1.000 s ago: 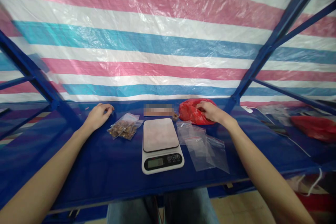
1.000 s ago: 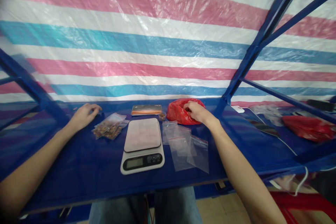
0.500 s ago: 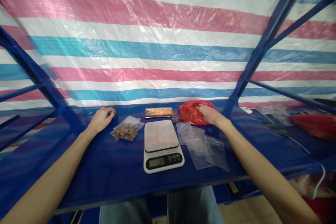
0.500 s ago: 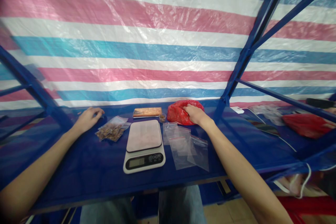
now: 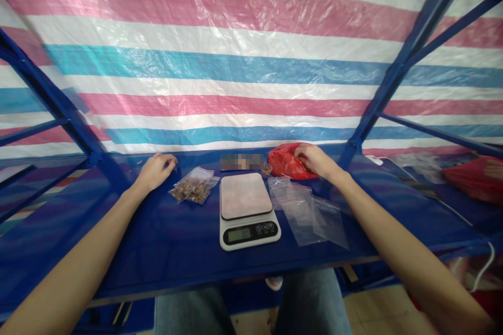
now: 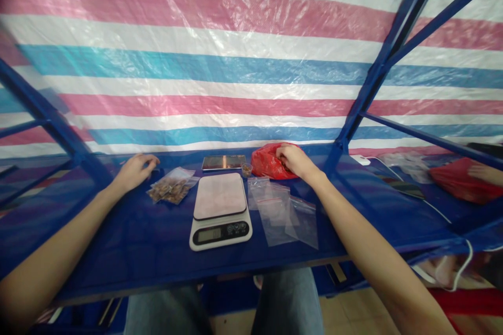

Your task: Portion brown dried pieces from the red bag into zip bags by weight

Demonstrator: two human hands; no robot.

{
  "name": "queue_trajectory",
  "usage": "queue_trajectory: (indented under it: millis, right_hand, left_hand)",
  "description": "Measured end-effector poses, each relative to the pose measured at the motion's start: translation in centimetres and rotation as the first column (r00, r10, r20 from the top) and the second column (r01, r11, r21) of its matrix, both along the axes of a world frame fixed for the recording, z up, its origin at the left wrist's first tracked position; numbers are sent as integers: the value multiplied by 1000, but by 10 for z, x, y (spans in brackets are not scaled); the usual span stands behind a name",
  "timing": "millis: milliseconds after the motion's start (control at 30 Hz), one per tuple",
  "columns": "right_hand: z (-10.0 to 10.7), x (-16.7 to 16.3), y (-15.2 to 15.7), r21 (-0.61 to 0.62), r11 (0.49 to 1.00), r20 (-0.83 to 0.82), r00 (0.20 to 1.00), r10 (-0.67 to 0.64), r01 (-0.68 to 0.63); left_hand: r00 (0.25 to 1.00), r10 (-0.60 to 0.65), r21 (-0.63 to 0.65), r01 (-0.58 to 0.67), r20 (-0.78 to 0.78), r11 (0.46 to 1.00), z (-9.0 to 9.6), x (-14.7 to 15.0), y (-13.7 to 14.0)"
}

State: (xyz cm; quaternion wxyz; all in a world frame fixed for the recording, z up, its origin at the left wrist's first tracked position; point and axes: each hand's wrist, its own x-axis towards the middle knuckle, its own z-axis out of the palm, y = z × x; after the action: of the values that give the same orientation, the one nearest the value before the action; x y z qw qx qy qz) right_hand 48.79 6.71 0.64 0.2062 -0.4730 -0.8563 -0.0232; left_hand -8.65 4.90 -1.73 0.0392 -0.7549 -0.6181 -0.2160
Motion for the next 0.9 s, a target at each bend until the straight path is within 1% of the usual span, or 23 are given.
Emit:
queue_trajectory:
  millis: [133, 367, 533, 733, 900]
  right_hand:
    - [6, 0, -3, 66, 998, -90, 996, -13, 19]
    - [5, -11, -8, 94, 996, -167, 986, 7, 9]
    - [4, -19, -11, 123, 992, -211, 977, -2, 28]
    - [1, -20, -11, 116, 992, -233, 972, -12, 40]
    - [0, -18, -9, 85, 996, -224, 974, -10, 30]
  left_hand:
    - [1000, 10, -2, -10, 1, 1000, 3, 2, -3]
    - [999, 20, -12, -20, 28, 1000, 7, 6, -8]
    - [997, 21, -26, -19, 69, 999, 6, 9, -9]
    - [992, 15, -37, -10, 125, 999, 1, 8, -4]
    - [987, 19, -46, -12, 159, 999, -1, 6, -5]
